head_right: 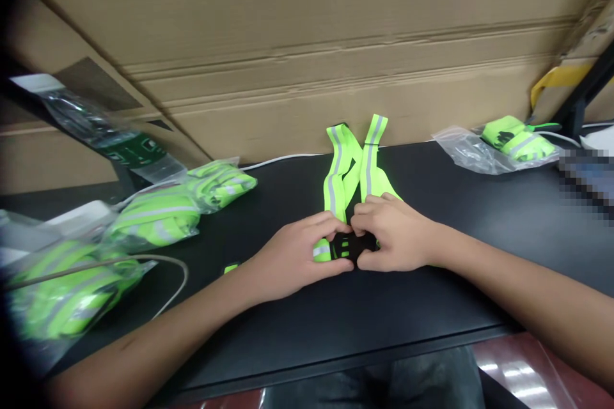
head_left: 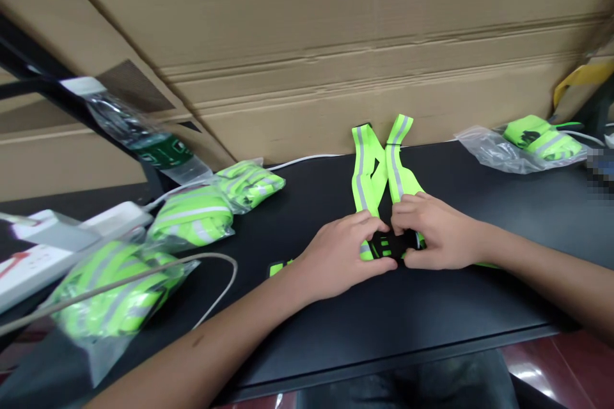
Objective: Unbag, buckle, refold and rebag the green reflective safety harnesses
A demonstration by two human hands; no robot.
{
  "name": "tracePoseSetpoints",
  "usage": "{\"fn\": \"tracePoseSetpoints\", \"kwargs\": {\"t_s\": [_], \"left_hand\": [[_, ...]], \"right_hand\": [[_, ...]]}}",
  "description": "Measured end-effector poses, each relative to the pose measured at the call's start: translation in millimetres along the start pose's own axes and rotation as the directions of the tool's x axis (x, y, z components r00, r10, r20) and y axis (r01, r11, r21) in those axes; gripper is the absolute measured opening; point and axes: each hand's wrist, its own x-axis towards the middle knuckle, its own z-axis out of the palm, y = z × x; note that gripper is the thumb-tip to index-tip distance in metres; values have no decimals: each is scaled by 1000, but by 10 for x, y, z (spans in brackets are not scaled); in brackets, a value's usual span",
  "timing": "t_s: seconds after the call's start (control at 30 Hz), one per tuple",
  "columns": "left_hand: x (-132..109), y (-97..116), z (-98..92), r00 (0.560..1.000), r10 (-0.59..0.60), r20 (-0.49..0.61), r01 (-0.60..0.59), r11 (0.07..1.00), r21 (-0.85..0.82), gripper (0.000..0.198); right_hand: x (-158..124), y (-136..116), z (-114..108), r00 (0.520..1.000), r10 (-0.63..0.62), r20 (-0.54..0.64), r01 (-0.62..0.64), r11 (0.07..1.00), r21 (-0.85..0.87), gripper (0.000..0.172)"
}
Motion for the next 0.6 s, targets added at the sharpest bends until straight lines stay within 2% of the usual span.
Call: {"fn": "tracePoseSetpoints", "kwargs": {"t_s": [0.17,0.33,0.5,0.6], "left_hand": [[-33,-45,-68,996,85,16,-85,996,15,38],[-39,-111,-131,987,159,5,-159,979,127,23],[-34,-144,-200,986,163,-44,-159,984,86,22],[-34,-157,-251,981,178,-84,-175,984,39,25]], "right_hand": [[-78,53,-123,996,-88,-12,88,996,3,18],[-150,114,-344,991,-121,-66,129,983,133,22],[-188,145,-500,998,-70,-11,71,980,186,15],[-198,179,-515,998,-38,50,27,980,199,23]]}}
